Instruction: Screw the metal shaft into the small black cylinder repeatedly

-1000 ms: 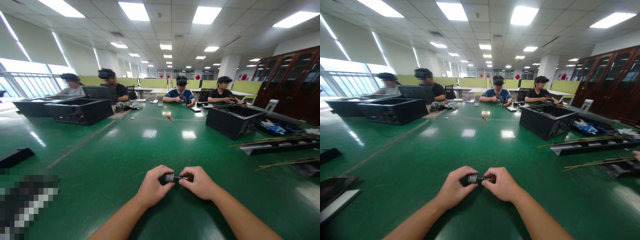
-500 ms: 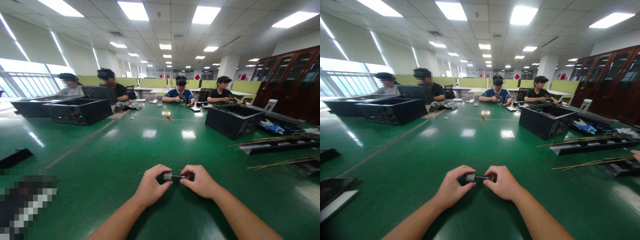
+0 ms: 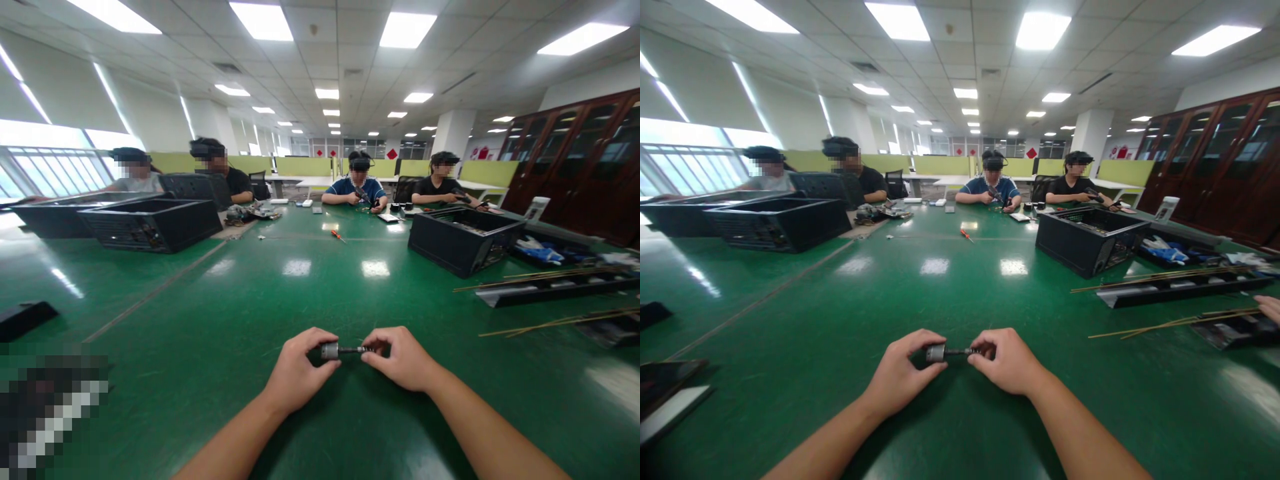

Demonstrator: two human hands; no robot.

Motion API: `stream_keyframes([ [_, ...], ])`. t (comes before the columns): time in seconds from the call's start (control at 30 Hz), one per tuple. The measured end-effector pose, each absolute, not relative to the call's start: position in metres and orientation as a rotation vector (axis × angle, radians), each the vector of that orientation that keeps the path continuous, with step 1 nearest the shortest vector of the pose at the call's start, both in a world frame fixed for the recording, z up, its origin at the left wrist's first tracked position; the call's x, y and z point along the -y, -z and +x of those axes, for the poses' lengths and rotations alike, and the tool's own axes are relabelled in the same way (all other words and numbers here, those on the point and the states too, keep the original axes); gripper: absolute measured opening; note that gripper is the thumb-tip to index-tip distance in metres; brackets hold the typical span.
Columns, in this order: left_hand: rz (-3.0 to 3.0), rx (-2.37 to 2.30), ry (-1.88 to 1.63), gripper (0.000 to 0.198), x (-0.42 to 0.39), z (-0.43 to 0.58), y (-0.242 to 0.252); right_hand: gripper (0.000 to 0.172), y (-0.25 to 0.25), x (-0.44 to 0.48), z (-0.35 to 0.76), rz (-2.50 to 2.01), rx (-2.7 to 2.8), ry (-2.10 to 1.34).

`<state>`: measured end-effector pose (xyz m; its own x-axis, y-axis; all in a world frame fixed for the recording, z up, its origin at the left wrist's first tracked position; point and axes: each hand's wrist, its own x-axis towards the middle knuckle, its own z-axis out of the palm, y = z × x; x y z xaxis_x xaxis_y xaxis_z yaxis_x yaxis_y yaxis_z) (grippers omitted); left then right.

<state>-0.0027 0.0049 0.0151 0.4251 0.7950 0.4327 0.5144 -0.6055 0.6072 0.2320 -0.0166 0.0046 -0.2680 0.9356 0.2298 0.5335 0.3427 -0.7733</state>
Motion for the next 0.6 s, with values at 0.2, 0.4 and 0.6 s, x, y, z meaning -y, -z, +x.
stream_keyframes([
  [0.2, 2.36, -1.208, -1.018, 0.025, -0.012, -0.012, -0.02, 0.015, -0.002, 0.012, 0.238, -1.3, 1.896, -0.74],
  [0.4, 2.296, -1.501, -1.171, 0.041, -0.034, -0.046, -0.027, 0.017, 0.002, 0.01, 0.238, -1.295, 1.888, -0.766],
  [0.6, 1.917, -2.002, -0.987, 0.047, -0.041, -0.119, -0.037, 0.017, 0.005, 0.009, 0.235, -1.284, 1.899, -0.759],
])
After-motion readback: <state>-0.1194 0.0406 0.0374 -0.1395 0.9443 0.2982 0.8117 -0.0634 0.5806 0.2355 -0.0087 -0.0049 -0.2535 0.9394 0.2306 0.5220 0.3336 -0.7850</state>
